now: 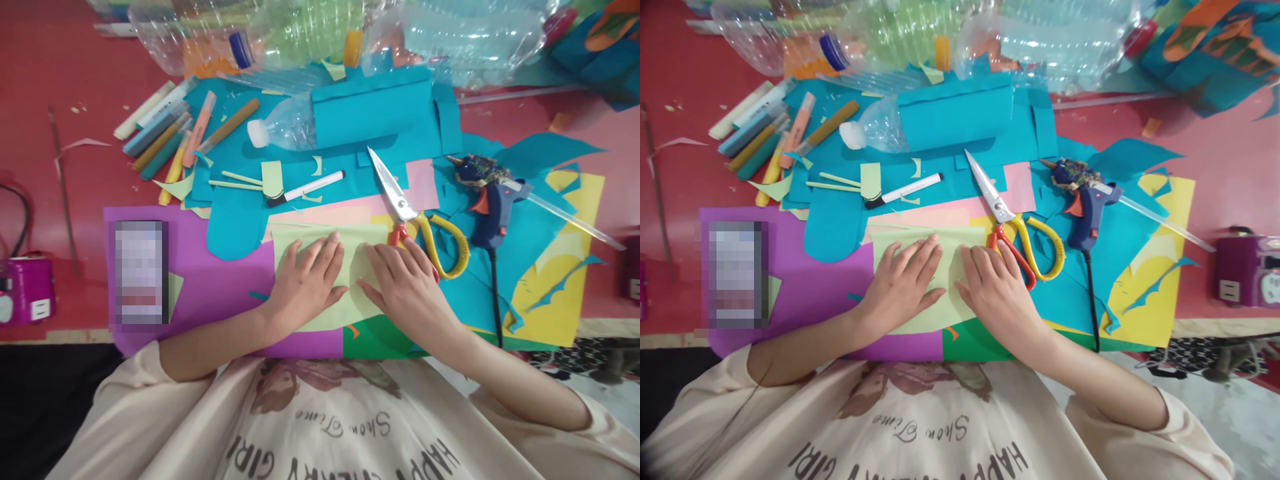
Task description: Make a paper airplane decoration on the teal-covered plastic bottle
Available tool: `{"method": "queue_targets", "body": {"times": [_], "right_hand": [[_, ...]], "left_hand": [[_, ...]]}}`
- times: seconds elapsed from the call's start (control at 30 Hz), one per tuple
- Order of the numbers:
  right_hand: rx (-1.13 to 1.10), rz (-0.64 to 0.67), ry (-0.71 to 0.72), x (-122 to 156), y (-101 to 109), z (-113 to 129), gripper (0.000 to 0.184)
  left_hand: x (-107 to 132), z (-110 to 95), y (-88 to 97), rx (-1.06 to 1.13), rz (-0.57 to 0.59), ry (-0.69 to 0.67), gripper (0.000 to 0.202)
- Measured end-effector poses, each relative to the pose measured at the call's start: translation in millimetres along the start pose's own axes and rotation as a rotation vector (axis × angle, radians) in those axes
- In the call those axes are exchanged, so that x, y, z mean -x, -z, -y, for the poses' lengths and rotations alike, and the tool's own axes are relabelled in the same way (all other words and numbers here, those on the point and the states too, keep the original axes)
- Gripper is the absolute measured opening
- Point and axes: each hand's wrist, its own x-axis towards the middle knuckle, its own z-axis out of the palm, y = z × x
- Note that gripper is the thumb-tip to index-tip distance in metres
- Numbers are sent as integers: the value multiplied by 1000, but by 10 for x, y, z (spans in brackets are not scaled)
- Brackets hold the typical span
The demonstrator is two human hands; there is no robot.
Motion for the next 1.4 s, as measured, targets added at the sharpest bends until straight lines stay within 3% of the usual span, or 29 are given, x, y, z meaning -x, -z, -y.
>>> {"method": "queue_targets", "body": {"times": [0.33,0.87,1.2,1.4], "right_hand": [[138,99,57,-238,-73,-58,39],[96,191,104,-371,-81,-87,53],[114,160,77,-411,-65,-75,43],[183,36,109,-341,-13,-232,36]], "left_hand": [[-26,22,39,-12,14,0,53],[-33,83,54,73,-13,45,53],[22,78,66,43,7,144,55],[113,98,55,45,-22,187,51]]}}
